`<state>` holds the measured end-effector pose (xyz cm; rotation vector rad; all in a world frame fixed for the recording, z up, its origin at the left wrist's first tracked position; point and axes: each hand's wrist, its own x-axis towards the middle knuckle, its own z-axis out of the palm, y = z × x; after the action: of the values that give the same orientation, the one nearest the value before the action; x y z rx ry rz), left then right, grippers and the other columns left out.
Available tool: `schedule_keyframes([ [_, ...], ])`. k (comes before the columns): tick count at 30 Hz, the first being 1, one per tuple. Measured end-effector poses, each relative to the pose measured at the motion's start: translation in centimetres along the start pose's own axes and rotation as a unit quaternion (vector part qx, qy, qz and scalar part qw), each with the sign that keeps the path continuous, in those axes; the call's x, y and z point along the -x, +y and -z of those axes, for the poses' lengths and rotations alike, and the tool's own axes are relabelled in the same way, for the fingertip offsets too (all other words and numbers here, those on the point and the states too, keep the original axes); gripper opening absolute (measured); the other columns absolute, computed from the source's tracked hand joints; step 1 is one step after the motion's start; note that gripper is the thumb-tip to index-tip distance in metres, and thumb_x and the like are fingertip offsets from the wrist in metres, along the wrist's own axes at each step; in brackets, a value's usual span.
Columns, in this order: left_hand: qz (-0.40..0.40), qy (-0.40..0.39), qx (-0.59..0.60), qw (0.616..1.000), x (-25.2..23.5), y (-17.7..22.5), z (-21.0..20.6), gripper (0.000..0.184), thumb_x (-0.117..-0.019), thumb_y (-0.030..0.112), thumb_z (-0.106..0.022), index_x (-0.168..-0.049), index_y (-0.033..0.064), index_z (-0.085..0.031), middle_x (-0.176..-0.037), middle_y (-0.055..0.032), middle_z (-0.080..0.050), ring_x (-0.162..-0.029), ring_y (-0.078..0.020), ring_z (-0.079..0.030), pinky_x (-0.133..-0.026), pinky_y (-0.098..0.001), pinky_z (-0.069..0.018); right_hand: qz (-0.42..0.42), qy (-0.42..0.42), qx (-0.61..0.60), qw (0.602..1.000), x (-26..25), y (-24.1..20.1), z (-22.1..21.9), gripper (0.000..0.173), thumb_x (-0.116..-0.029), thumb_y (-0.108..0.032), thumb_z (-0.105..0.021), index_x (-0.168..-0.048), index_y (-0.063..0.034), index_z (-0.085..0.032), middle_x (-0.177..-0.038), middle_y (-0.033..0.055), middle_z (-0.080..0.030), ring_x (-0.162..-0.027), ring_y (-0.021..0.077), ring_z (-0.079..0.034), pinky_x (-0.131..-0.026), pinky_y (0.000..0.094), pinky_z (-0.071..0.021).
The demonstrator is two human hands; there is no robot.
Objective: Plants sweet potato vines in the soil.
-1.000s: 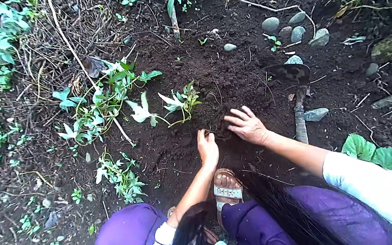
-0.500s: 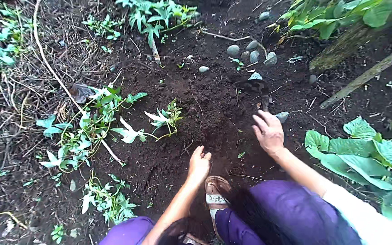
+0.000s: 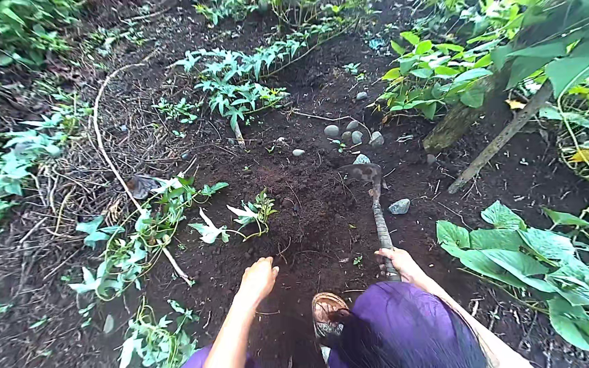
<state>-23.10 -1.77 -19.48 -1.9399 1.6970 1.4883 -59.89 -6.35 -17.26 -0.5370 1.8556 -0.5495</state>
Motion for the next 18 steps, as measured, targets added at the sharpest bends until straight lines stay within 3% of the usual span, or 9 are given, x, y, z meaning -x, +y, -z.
schedule_keyframes([
  [3,0.036,-0.012,-0.047,0.998,0.7,-1.0,0.4,0.05,-0.1106,0.034,-0.045,-0.148,0.0011,-0.051,-0.149,-0.0231,-0.053,-0.139,-0.0392,-0.051,-0.116,-0.0604,-0.0361,0.074,0.059,0.037,0.995,1.9,0.9,0.2,0.029,-0.1006,-0.005,-0.06,-0.127,0.0055,-0.054,-0.089,0.0137,-0.063,-0.059,0.0168,-0.062,-0.057,0.033,-0.0561],
  [5,0.051,-0.012,-0.054,0.997,1.1,-1.5,0.7,0.051,-0.1106,0.035,-0.045,-0.147,0.0007,-0.051,-0.149,-0.0237,-0.053,-0.139,-0.0399,-0.051,-0.115,-0.0611,-0.0364,0.089,0.104,0.042,0.99,3.2,1.4,-0.2,0.032,-0.1023,-0.013,-0.064,-0.128,0.0051,-0.056,-0.086,0.0115,-0.062,-0.057,0.0133,-0.058,-0.055,0.0302,-0.0527],
  [8,0.056,0.001,-0.051,0.997,1.5,-1.6,1.2,0.051,-0.111,0.035,-0.044,-0.148,0.0004,-0.05,-0.149,-0.024,-0.052,-0.139,-0.0397,-0.051,-0.115,-0.0608,-0.0367,0.047,0.153,-0.049,0.986,5.6,0.4,-2.9,0.033,-0.1031,-0.023,-0.065,-0.123,0.0017,-0.057,-0.075,0.0045,-0.056,-0.052,0.0087,-0.053,-0.051,0.0249,-0.0493],
  [12,0.048,0.008,-0.045,0.998,1.9,-1.4,1.4,0.052,-0.1112,0.036,-0.043,-0.149,0.0015,-0.049,-0.15,-0.0236,-0.051,-0.14,-0.0389,-0.051,-0.115,-0.0601,-0.037,0.014,0.115,-0.138,0.984,6.2,-1.3,-4.7,0.021,-0.105,-0.023,-0.06,-0.112,-0.0042,-0.053,-0.064,0.0007,-0.051,-0.044,0.0094,-0.051,-0.043,0.0261,-0.0491],
  [18,0.051,0.014,-0.044,0.998,3.0,-2.1,1.7,0.052,-0.1107,0.036,-0.045,-0.15,0.0018,-0.049,-0.151,-0.0234,-0.05,-0.139,-0.0396,-0.051,-0.115,-0.0603,-0.0372,-0.003,0.051,-0.168,0.984,8.1,-4.0,-5.1,0.014,-0.1069,-0.019,-0.053,-0.101,-0.0068,-0.051,-0.06,0.0006,-0.049,-0.042,0.0099,-0.051,-0.042,0.026,-0.05],
])
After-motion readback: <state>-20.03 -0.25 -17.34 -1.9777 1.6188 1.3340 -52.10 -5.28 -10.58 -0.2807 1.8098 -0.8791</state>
